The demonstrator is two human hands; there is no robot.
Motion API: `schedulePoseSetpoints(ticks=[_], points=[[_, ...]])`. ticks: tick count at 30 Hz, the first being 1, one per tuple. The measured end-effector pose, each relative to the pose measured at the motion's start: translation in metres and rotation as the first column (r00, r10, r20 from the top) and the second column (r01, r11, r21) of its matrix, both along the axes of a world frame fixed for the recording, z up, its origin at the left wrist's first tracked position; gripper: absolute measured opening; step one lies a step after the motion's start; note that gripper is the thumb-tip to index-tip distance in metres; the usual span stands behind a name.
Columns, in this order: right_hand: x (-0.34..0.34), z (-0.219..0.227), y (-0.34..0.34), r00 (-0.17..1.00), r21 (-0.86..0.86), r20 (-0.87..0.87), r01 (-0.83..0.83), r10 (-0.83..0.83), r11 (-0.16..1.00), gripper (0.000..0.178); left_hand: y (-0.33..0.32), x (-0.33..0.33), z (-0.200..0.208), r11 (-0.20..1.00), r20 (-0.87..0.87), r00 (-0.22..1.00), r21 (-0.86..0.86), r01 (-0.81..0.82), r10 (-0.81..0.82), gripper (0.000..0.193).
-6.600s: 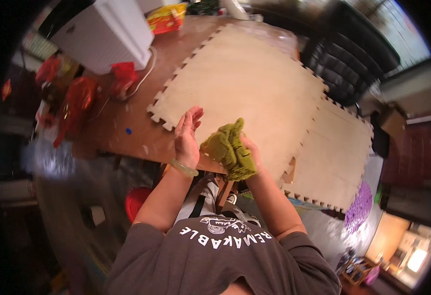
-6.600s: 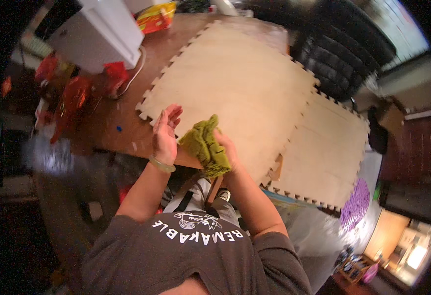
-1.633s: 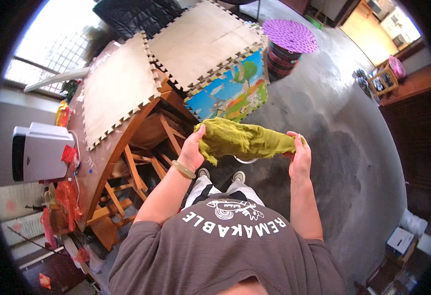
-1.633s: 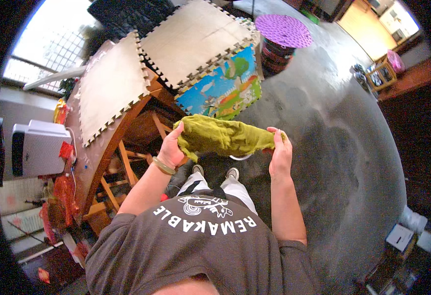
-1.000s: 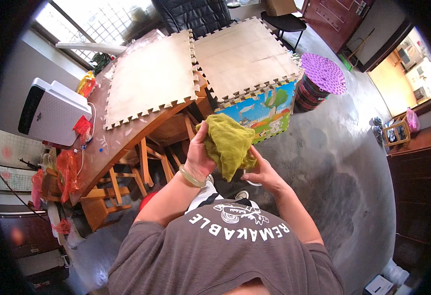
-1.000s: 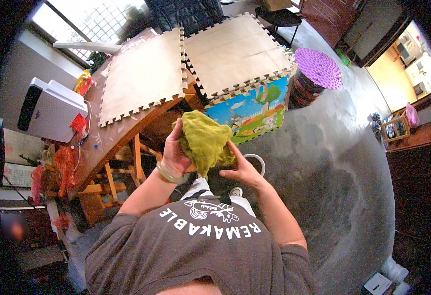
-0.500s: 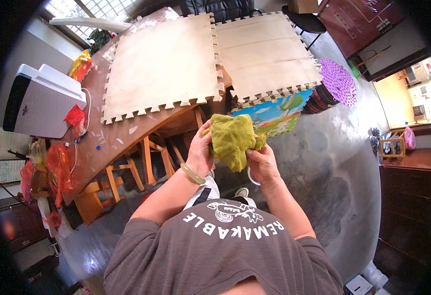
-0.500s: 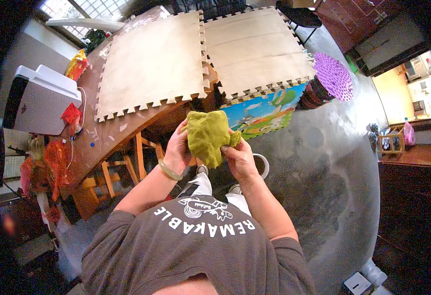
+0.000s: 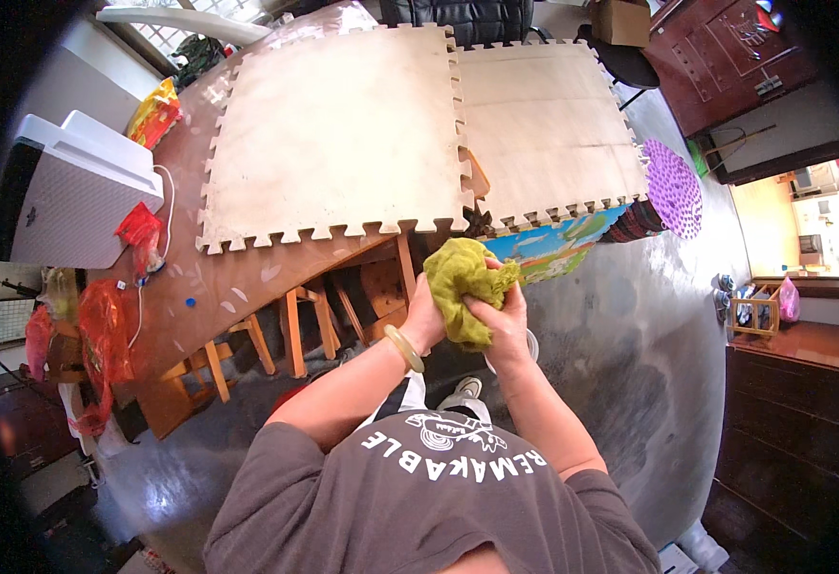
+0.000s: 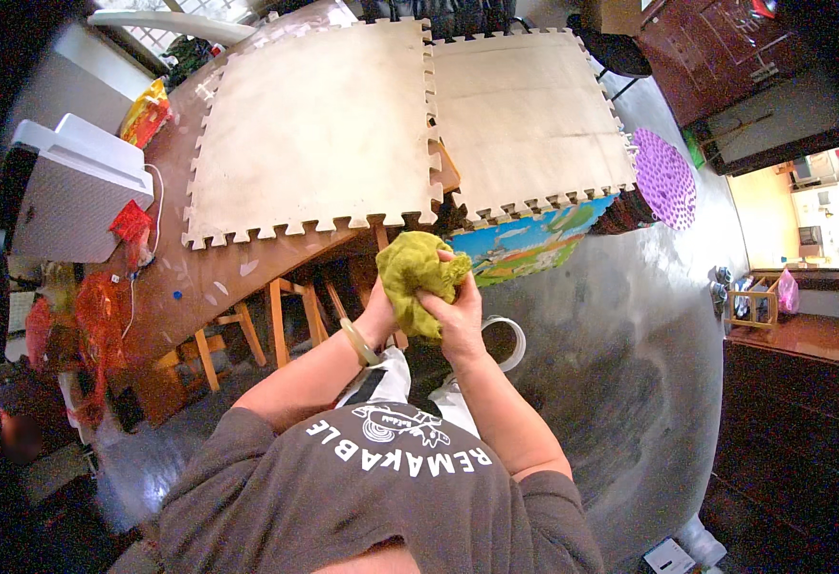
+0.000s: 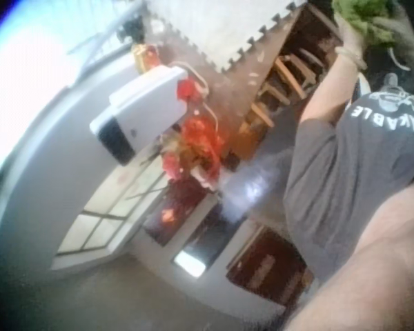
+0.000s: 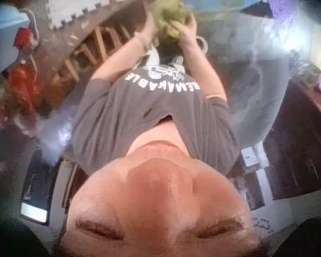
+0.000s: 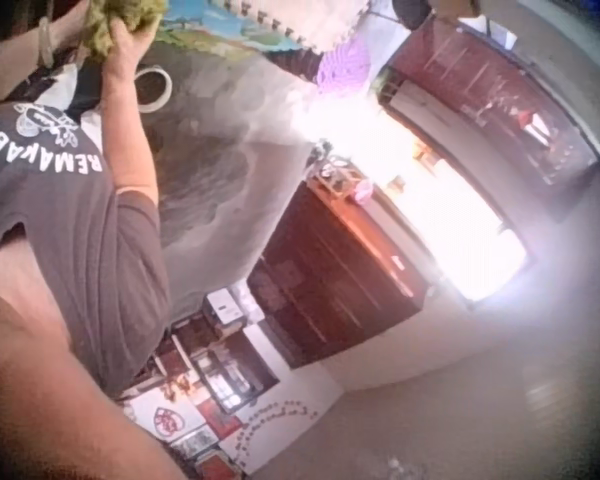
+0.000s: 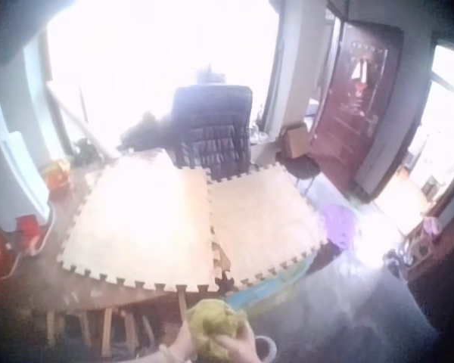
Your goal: The person wipes the surface of interlocking foam floor mats on a table using a green cloth. The person systematically cleans the mats, occasionally dipping the cloth into a white bucket of water to re-wet it.
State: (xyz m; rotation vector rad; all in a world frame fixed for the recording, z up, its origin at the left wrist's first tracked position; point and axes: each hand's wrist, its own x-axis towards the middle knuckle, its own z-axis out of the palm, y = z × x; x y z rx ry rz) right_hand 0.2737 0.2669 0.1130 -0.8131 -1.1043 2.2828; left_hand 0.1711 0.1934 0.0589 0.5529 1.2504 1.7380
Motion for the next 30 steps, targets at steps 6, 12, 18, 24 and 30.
schedulePoseSetpoints(ticks=[6, 12, 18, 24, 30], points=[[-0.033, -0.023, 0.065, 0.948, 0.228, -0.008, 0.313, -0.319, 0.922, 0.054, -0.017, -0.069, 0.013, 0.856, -0.824, 0.482, -0.454, -0.248, -0.298, 0.052], [-0.101, -0.044, 0.101, 0.864, 0.968, 0.089, 0.044, -0.496, 0.249, 0.064, 0.010, -0.141, -0.026, 0.813, -0.946, 0.062, -0.307, -0.494, -0.320, 0.063], [-0.161, -0.090, 0.092, 0.842, 0.900, 0.300, -0.406, -0.449, -0.158, 0.056, 0.040, -0.165, -0.068, 0.774, -0.885, 0.084, -0.443, -0.453, -0.457, 0.073], [-0.166, -0.114, 0.101, 0.796, 0.795, 0.427, -0.556, -0.428, -0.243, 0.058, 0.037, -0.168, -0.076, 0.793, -0.888, 0.105, -0.448, -0.413, -0.447, 0.077], [-0.226, -0.110, 0.156, 0.708, 0.804, 0.442, -0.585, -0.551, -0.106, 0.041, 0.042, -0.167, -0.064, 0.780, -0.861, 0.121, -0.500, -0.376, -0.493, 0.078]])
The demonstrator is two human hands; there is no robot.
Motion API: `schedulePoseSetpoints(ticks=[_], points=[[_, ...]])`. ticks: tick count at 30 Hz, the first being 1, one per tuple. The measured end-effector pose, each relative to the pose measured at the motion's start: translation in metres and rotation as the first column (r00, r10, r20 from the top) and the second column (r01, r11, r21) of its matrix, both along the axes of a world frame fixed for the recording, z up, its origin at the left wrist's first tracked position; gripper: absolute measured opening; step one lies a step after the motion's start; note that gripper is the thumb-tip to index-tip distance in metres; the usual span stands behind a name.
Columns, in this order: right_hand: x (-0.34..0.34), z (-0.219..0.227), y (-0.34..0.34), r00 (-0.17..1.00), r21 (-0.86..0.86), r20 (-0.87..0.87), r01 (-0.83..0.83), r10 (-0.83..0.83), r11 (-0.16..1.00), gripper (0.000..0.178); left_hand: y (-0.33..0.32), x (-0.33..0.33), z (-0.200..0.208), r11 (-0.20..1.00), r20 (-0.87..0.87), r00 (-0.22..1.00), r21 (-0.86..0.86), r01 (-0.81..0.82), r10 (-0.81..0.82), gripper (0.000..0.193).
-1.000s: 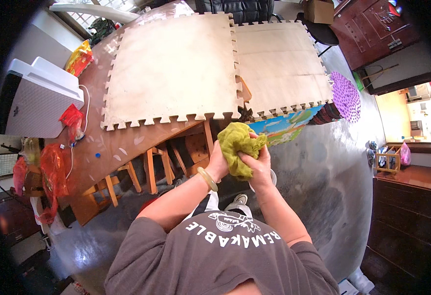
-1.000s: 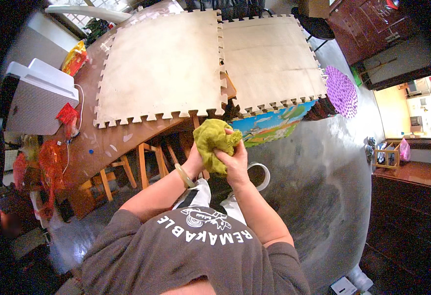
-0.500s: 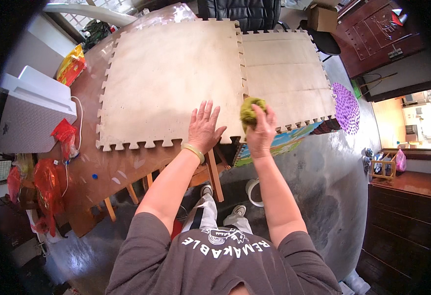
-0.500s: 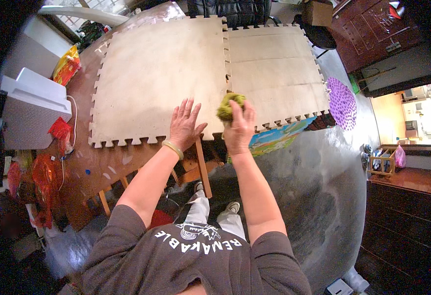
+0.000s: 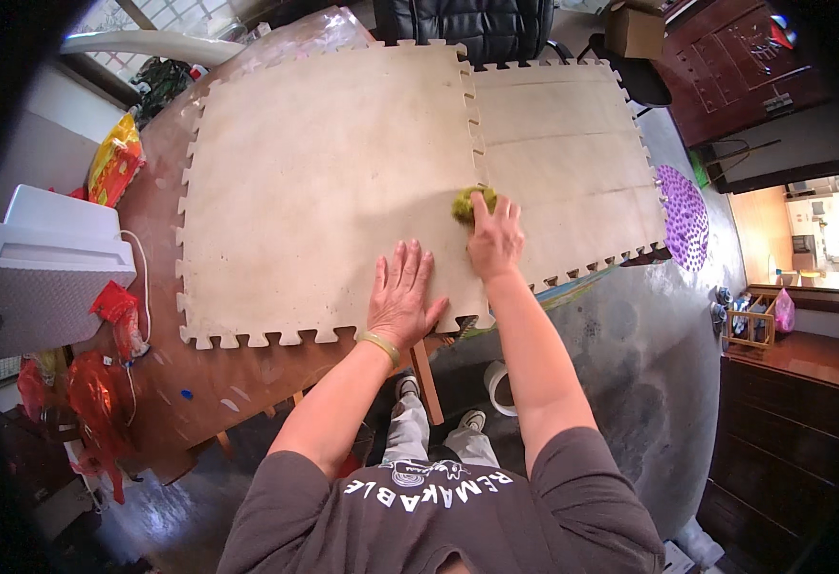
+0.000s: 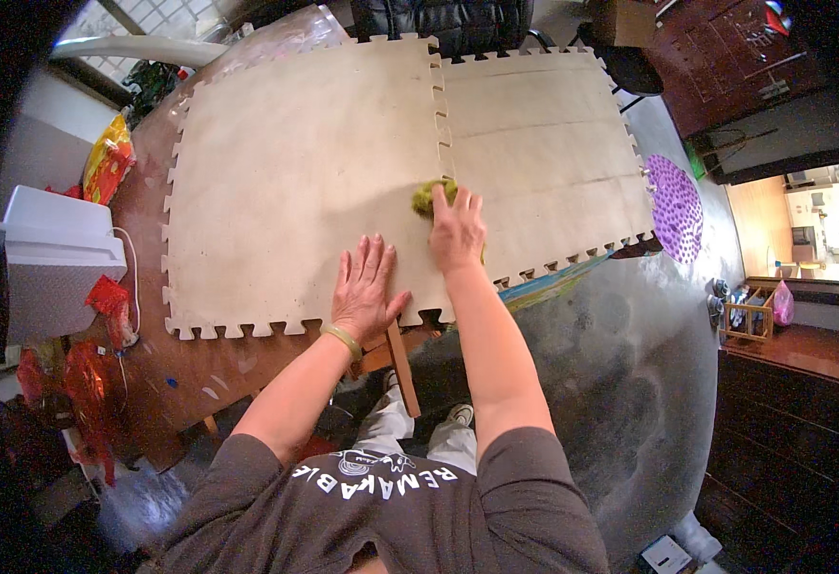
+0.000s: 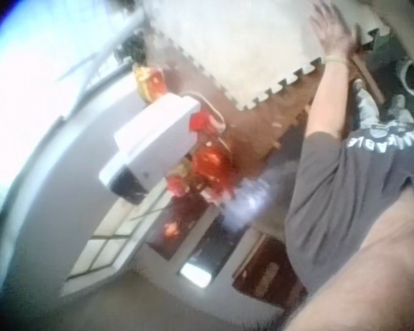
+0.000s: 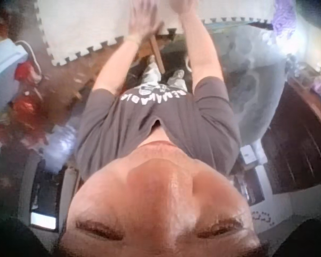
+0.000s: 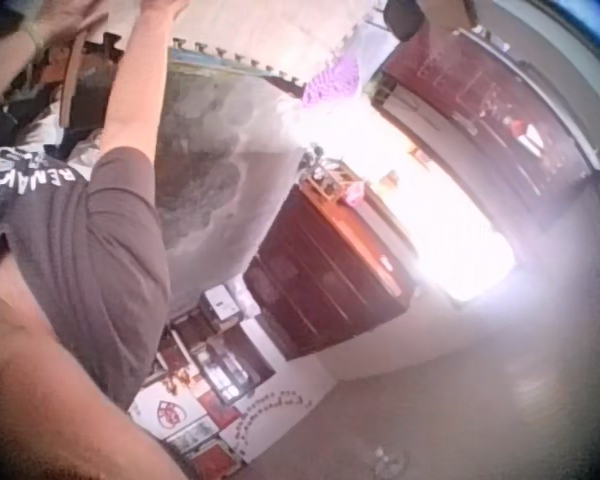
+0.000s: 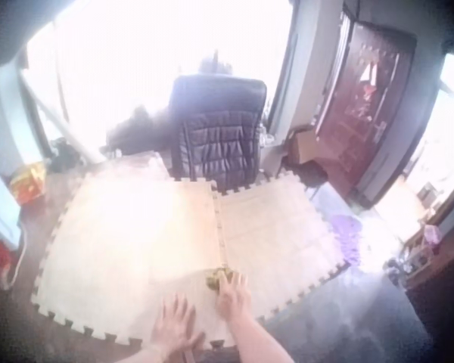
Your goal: The person wipes the surface of interlocking foam floor mats on a table using a green cloth. The person systematically cleans the mats, occasionally dipping the cloth into a white bucket of water to re-wet it.
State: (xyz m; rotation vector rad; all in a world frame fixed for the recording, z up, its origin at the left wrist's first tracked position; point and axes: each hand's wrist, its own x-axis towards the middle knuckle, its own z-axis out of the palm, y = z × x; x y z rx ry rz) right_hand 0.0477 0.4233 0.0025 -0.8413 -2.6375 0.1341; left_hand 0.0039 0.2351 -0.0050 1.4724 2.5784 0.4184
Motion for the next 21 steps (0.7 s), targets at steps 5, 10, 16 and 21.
schedulePoseSetpoints(ticks=[5, 10, 16, 21], points=[[0.023, -0.003, -0.025, 0.997, -0.022, 0.079, -0.023, 0.024, 0.999, 0.045, -0.005, -0.002, -0.008, 1.000, -0.002, 1.000, 0.007, -0.003, 0.003, 0.080], [0.056, -0.005, -0.058, 0.990, 0.097, 0.040, -0.136, 0.133, 0.986, 0.040, -0.008, -0.004, -0.007, 1.000, 0.018, 1.000, -0.001, -0.005, 0.005, 0.081], [-0.005, -0.008, 0.020, 0.995, 0.082, 0.076, 0.061, -0.067, 0.995, 0.035, 0.001, -0.001, 0.000, 0.998, 0.028, 0.999, 0.058, 0.027, -0.028, 0.081], [0.041, -0.004, -0.047, 0.985, 0.031, 0.174, 0.010, -0.015, 0.999, 0.043, -0.010, -0.004, -0.003, 1.000, 0.056, 0.998, 0.028, -0.007, 0.006, 0.080]])
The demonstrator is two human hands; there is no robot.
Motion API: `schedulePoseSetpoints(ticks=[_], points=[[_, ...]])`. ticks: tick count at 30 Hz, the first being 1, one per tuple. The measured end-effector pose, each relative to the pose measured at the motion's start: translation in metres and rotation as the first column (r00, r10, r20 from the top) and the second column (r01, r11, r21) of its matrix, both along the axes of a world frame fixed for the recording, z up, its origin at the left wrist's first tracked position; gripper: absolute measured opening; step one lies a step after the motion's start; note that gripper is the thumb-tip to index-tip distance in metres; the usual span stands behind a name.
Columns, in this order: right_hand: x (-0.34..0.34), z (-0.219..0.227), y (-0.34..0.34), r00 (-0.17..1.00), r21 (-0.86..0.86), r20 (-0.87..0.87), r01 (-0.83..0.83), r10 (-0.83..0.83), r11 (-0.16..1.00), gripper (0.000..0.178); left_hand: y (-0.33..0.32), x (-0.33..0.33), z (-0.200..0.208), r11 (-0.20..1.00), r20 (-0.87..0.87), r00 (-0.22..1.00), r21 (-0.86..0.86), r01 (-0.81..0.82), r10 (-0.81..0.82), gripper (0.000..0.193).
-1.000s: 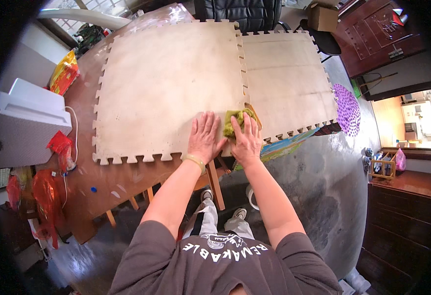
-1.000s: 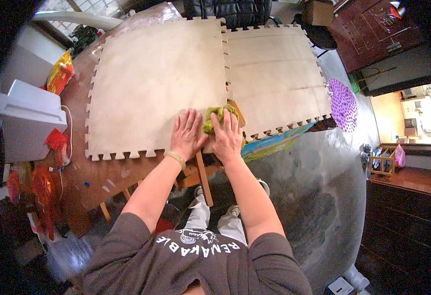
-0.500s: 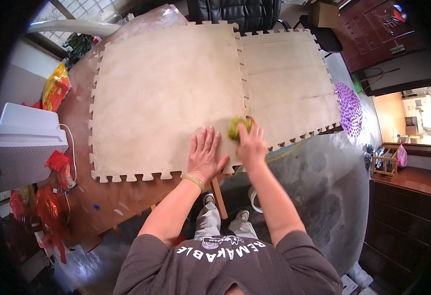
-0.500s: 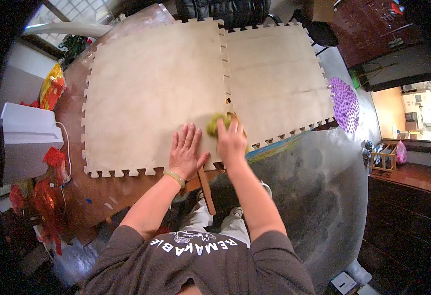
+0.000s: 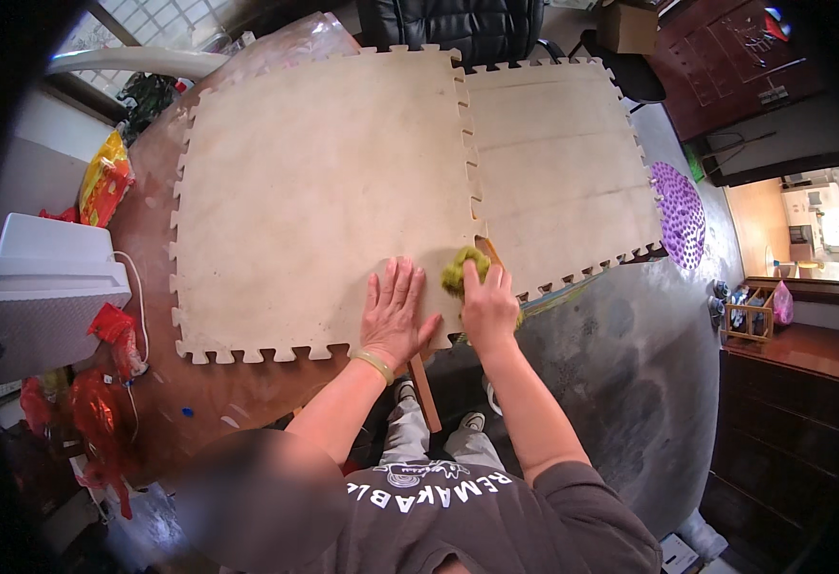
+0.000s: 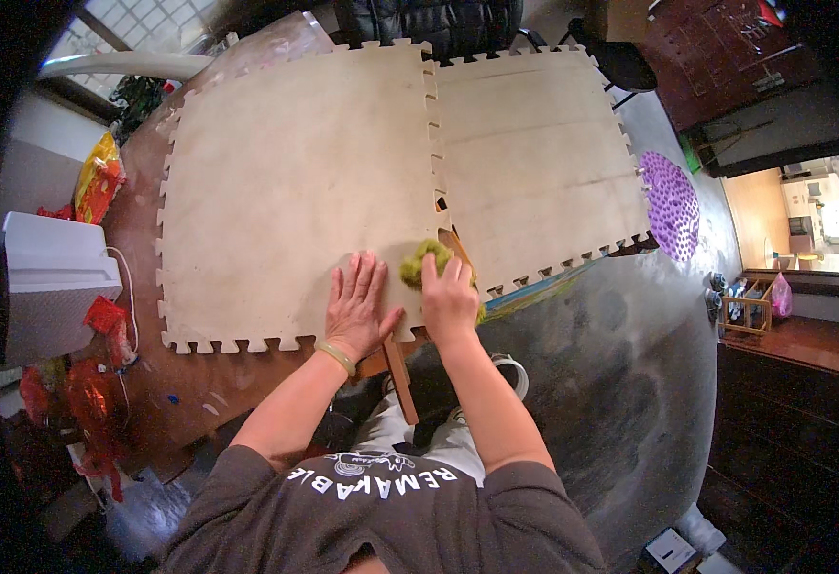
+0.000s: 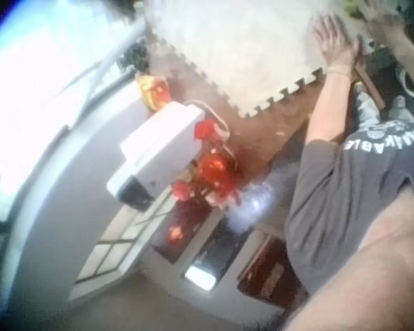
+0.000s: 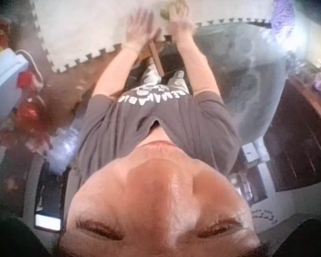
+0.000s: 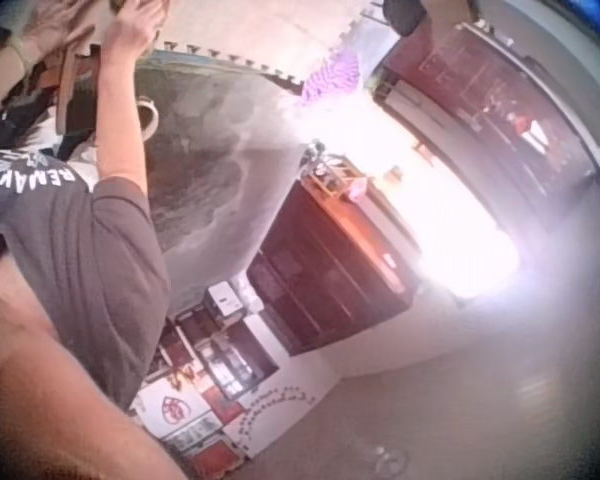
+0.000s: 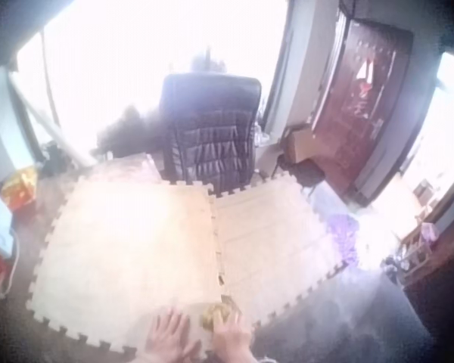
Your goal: The person wipes the surface of interlocking foam floor mats on a table using a green cloth. The person systematically cleans the mats, occasionally dipping the cloth into a white bucket of water to re-wet it.
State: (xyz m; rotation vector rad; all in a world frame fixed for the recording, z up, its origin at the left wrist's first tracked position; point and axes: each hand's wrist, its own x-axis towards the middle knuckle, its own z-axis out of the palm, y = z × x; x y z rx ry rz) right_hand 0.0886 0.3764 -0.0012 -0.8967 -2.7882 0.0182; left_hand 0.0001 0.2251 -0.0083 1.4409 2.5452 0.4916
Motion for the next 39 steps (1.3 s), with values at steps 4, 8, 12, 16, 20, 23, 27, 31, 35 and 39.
schedulePoseSetpoints(ticks=[4, 8, 12, 16, 20, 23, 27, 31, 35, 39], points=[[-0.017, -0.001, 0.035, 0.999, 0.051, 0.005, -0.032, 0.031, 0.998, 0.040, 0.004, 0.002, -0.002, 0.999, -0.012, 1.000, 0.050, 0.020, -0.019, 0.081], [-0.033, 0.003, 0.058, 0.999, 0.078, 0.024, 0.036, -0.038, 0.996, 0.037, 0.010, 0.005, 0.001, 0.999, -0.014, 0.999, 0.029, 0.037, -0.036, 0.082], [0.008, 0.007, -0.002, 0.999, 0.041, 0.035, -0.040, 0.039, 0.998, 0.037, 0.001, 0.002, -0.002, 1.000, -0.016, 1.000, -0.010, -0.002, 0.002, 0.081], [-0.002, 0.006, 0.012, 1.000, 0.022, 0.016, -0.025, 0.024, 0.999, 0.032, 0.002, 0.001, -0.001, 1.000, -0.018, 1.000, 0.004, 0.014, -0.014, 0.082], [-0.041, 0.005, 0.064, 0.996, 0.088, 0.054, 0.063, -0.068, 0.994, 0.032, 0.014, 0.004, 0.001, 0.999, -0.029, 0.999, 0.013, 0.037, -0.037, 0.083], [-0.017, -0.003, 0.029, 0.999, 0.118, 0.048, -0.021, 0.015, 0.993, 0.032, 0.005, 0.002, -0.005, 1.000, -0.041, 0.999, 0.019, 0.012, -0.011, 0.082], [0.017, 0.003, -0.012, 0.992, 0.141, 0.047, -0.125, 0.119, 0.982, 0.030, 0.001, -0.001, 0.002, 1.000, 0.006, 1.000, -0.028, -0.007, 0.007, 0.079], [-0.036, -0.001, 0.063, 1.000, 0.101, -0.014, -0.007, 0.008, 0.995, 0.023, 0.012, 0.003, 0.001, 0.999, -0.032, 0.999, 0.036, 0.022, -0.021, 0.079], [-0.032, -0.001, 0.049, 0.998, 0.086, -0.062, 0.026, -0.021, 0.996, 0.023, 0.008, 0.005, -0.004, 0.998, -0.044, 0.999, 0.053, 0.019, -0.017, 0.078], [0.024, 0.001, -0.020, 0.991, 0.135, -0.023, -0.131, 0.135, 0.982, 0.026, -0.002, -0.001, 0.000, 1.000, -0.022, 0.999, -0.019, 0.025, -0.025, 0.079]])
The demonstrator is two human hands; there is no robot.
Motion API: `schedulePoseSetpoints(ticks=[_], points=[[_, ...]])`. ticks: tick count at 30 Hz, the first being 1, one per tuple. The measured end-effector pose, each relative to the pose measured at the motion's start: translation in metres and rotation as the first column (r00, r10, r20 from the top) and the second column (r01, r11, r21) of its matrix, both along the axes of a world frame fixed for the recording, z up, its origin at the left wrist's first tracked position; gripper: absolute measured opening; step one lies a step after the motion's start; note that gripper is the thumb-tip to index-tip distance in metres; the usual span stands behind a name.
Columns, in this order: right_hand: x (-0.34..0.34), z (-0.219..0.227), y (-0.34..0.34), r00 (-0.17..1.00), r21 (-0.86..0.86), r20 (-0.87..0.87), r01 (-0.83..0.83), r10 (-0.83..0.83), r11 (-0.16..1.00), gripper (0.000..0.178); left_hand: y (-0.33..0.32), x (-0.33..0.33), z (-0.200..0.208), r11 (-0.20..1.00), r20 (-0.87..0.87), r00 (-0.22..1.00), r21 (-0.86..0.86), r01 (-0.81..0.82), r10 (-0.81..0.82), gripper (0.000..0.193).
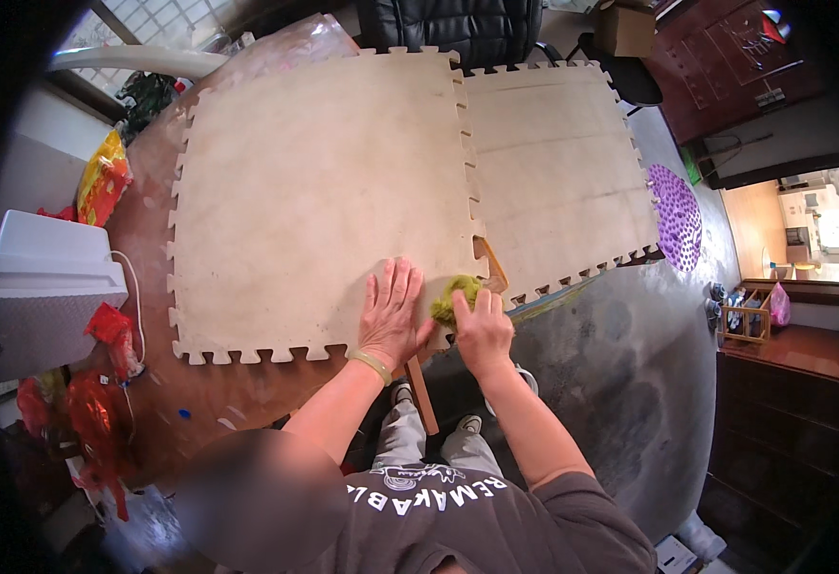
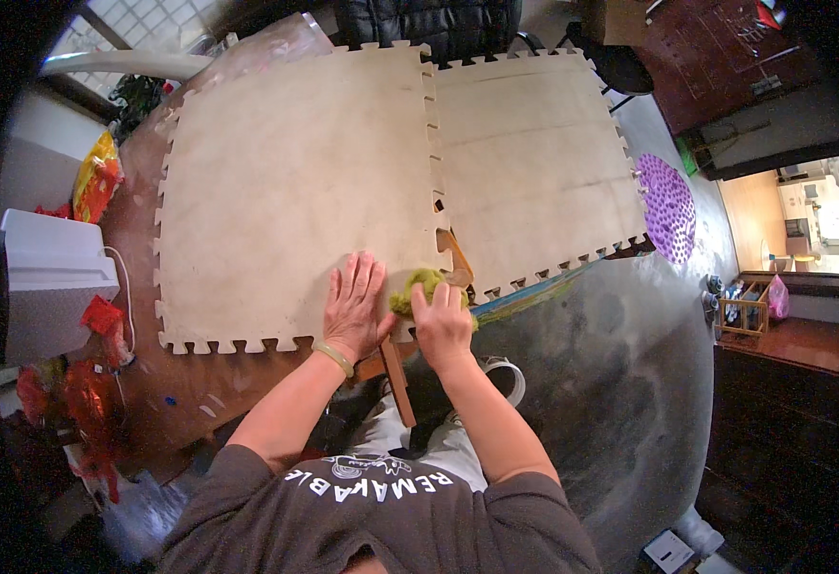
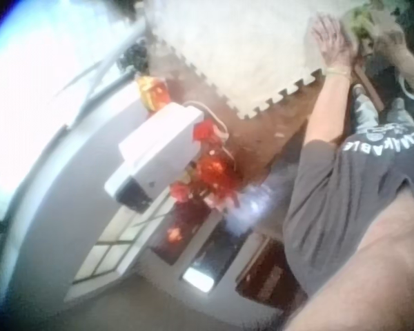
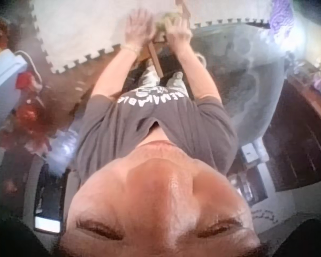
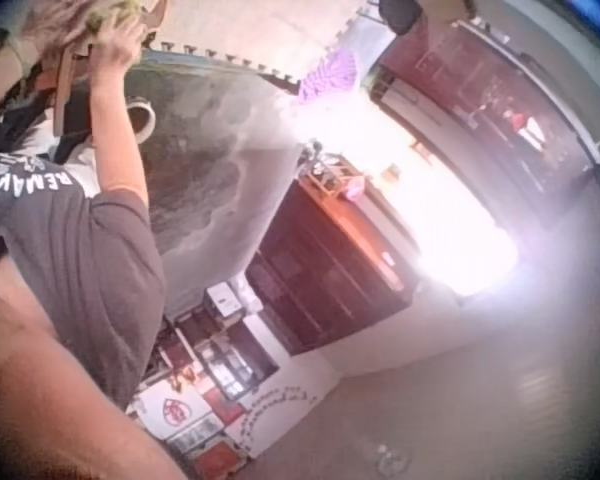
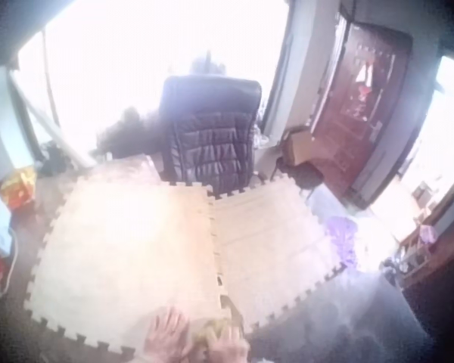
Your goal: The person wipes the surface of interlocking foam floor mats on a table using a green cloth. The person systematically cleans the mats, occasionally dipping the cloth into a white bucket of water to re-wet it.
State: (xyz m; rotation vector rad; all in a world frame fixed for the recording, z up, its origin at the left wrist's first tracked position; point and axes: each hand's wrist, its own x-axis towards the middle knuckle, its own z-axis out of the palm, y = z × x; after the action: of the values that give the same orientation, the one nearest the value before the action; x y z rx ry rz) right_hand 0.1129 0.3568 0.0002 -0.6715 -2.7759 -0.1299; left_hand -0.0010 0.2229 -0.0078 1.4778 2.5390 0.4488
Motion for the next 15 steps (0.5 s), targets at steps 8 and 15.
schedulePoseSetpoints(ticks=[8, 15], points=[[-0.059, -0.013, 0.093, 0.959, -0.256, -0.086, 0.241, -0.270, 0.936, 0.015, 0.008, 0.000, -0.003, 0.995, -0.030, 0.999, 0.100, -0.009, 0.012, 0.078], [0.060, -0.025, 0.149, 0.389, -0.859, -0.300, -0.508, -0.871, 0.069, 0.026, 0.006, 0.001, -0.006, 0.993, -0.038, 0.998, 0.109, -0.047, 0.051, 0.078]])
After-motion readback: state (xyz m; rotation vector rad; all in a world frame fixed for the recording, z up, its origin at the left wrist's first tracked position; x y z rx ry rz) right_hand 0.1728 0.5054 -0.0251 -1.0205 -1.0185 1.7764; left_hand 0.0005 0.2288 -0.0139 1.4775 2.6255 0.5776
